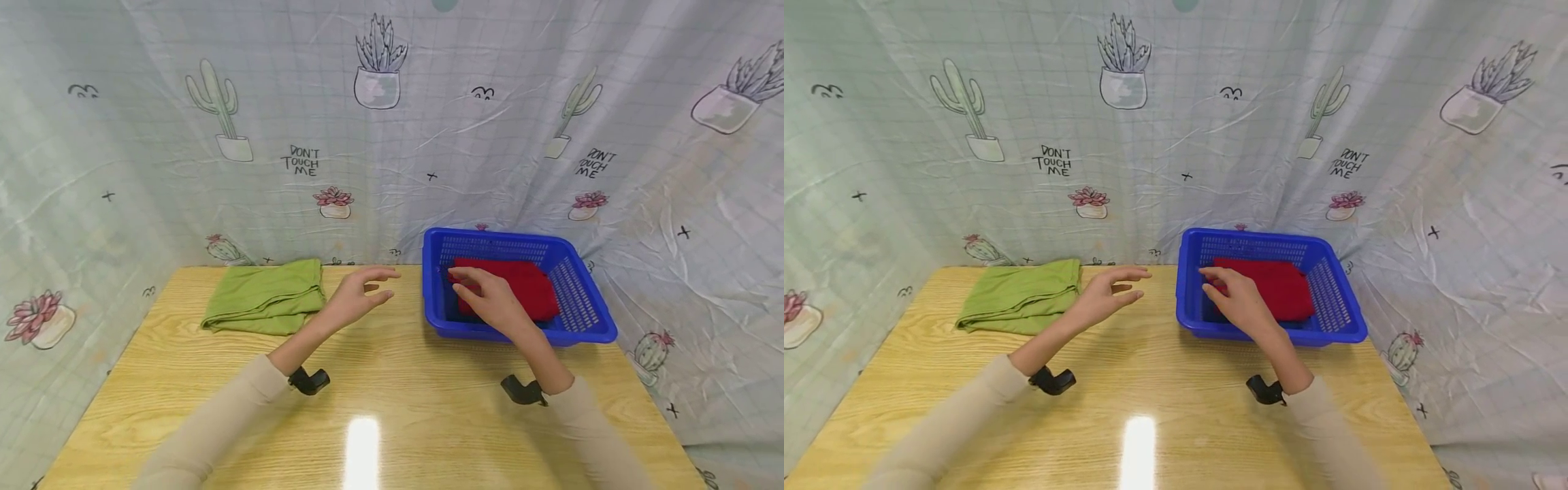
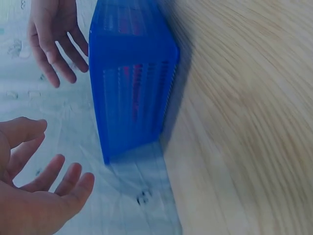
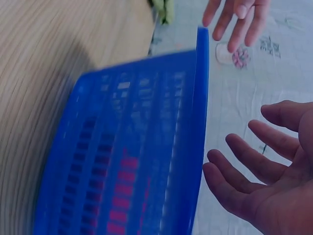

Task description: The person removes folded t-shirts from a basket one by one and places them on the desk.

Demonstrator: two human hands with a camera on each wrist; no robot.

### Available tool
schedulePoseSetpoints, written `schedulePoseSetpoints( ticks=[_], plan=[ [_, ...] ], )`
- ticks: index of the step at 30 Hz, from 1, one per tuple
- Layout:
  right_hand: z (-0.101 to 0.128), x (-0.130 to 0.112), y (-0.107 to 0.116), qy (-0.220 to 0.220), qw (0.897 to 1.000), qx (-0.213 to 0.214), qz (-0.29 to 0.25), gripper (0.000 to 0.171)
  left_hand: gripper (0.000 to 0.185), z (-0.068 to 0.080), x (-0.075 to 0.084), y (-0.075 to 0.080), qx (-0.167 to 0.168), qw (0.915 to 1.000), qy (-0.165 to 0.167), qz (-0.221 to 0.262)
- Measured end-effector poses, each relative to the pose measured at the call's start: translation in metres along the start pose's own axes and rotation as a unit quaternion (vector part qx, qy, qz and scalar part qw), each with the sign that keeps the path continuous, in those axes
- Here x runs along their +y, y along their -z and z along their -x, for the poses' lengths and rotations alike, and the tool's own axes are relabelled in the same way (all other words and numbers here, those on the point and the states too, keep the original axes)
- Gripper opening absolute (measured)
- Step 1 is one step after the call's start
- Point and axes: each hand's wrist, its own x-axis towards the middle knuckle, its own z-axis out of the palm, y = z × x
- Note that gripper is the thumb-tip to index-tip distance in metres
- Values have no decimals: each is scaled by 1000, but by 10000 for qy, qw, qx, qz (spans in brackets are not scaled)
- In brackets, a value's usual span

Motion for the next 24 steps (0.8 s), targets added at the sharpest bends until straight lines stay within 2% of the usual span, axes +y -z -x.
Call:
schedulePoseSetpoints(
  ticks=[7, 13, 17, 21, 24],
  plan=[
    [7, 16, 25, -50, 9988, 0, 487, 38, 36, -24, 17, -25, -211, 9993, -263, 173],
    [4, 32, 57, 144, 9942, -263, 1034, 34, 34, -48, 34, -43, -272, 9981, -426, 341],
    [0, 43, 80, 199, 9902, -493, 1293, 32, 35, -67, 42, -48, -351, 9987, -309, 181],
    [-10, 53, 101, 169, 9838, -781, 1603, 33, 37, -86, 45, -54, -475, 9987, 30, -167],
    [-21, 62, 115, 69, 9781, -1063, 1790, 35, 38, -102, 47, -60, -591, 9977, 306, -124]
  ],
)
